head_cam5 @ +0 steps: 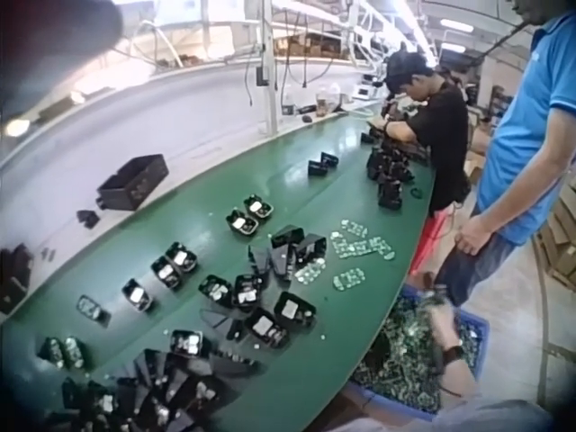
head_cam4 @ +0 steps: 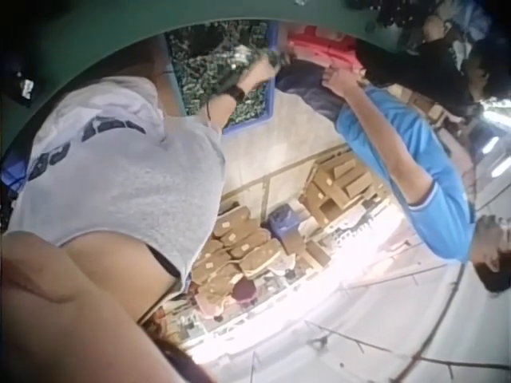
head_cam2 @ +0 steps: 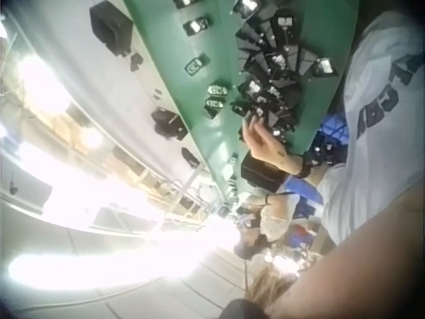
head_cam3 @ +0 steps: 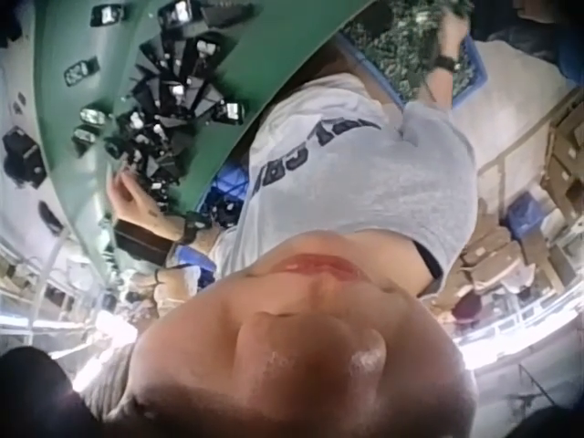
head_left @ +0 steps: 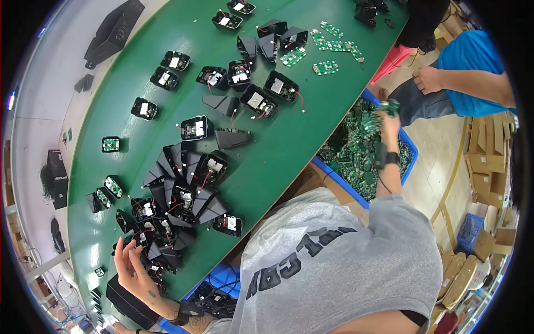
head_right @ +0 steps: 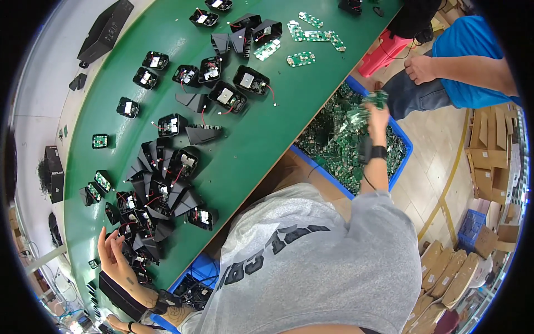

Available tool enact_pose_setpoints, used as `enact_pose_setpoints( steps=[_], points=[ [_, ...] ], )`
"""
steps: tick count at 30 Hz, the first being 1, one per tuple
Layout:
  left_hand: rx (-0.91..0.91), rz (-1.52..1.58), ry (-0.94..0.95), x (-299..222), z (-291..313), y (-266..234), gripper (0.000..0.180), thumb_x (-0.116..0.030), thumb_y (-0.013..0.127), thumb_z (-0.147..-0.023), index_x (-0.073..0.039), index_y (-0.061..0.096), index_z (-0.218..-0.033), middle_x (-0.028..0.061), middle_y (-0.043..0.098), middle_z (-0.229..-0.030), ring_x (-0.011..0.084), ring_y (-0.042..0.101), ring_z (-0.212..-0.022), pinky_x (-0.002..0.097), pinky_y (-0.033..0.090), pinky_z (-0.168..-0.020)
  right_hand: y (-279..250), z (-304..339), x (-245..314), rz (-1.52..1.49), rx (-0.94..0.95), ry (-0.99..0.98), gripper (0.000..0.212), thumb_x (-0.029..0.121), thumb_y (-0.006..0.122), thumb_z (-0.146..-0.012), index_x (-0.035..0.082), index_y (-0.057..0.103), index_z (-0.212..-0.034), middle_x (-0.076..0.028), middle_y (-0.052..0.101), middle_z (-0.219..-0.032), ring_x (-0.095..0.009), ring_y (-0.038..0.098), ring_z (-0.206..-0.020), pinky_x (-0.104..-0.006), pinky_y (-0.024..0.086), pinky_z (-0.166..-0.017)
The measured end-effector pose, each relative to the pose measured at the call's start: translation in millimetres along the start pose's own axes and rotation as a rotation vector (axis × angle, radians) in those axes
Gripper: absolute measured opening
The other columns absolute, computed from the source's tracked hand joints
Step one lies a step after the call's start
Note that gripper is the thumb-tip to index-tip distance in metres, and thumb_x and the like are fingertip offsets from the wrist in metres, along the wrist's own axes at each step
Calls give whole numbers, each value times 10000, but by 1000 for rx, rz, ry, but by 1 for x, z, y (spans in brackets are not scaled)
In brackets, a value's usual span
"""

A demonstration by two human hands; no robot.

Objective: The person picks up a circuit board and a black plastic housing, fits the board into the housing, and presses them together. After setting the unit down, they reach into a blue bin to grab more circuit boards and place them on the table.

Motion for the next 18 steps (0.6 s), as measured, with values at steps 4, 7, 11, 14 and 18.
enact_pose_setpoints(
  steps=[4, 7, 11, 14, 18],
  points=[
    [14, 16, 39, -11, -10, 5, 310, -75, 490, -979, -4, 547, -1276, 123, 675, -1027, 140, 655, -864, 226, 488, -739, -27, 17, 93, -578, 35, -109, 226, 36, 671, -806, 26, 602, -1021, -85, 663, -925, -198, 666, -798, -317, 541, -728],
    [39, 134, 72, -16, -22, 17, 308, -64, 486, -979, 12, 542, -1272, 140, 670, -1031, 153, 654, -873, 248, 504, -786, 34, 33, 164, -461, 366, -126, 259, 86, 644, -858, -27, 597, -1086, -114, 666, -975, -225, 666, -915, -349, 542, -782],
    [102, 100, 213, -63, -26, 56, 294, -28, 499, -963, 26, 559, -1245, 139, 683, -1001, 159, 660, -861, 244, 502, -756, 153, 61, 203, -294, 651, -237, 444, 126, 680, -852, -25, 552, -1250, -123, 648, -1152, -198, 634, -1040, -309, 511, -847],
    [157, 125, 258, -73, -9, 66, 292, -1, 501, -943, 36, 572, -1224, 140, 691, -984, 162, 666, -831, 243, 502, -726, 150, 85, 223, 181, 276, -731, 479, 142, 692, -852, 7, 540, -1286, -110, 649, -1162, -194, 622, -1068, -291, 494, -870],
    [443, 411, 149, -95, 41, 87, 295, 47, 500, -887, 63, 599, -1164, 157, 691, -984, 204, 682, -829, 303, 532, -759, 60, 64, 126, -83, 196, -402, 549, 147, 704, -824, 1, 509, -1316, -133, 615, -1226, -221, 579, -1141, -327, 454, -960]
  ],
)
Point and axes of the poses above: each hand's wrist, its own z-axis away from the middle knuckle, its own y-axis out of the palm, x = y × z, the point moved 6 cm from there along -z, towards the middle knuckle
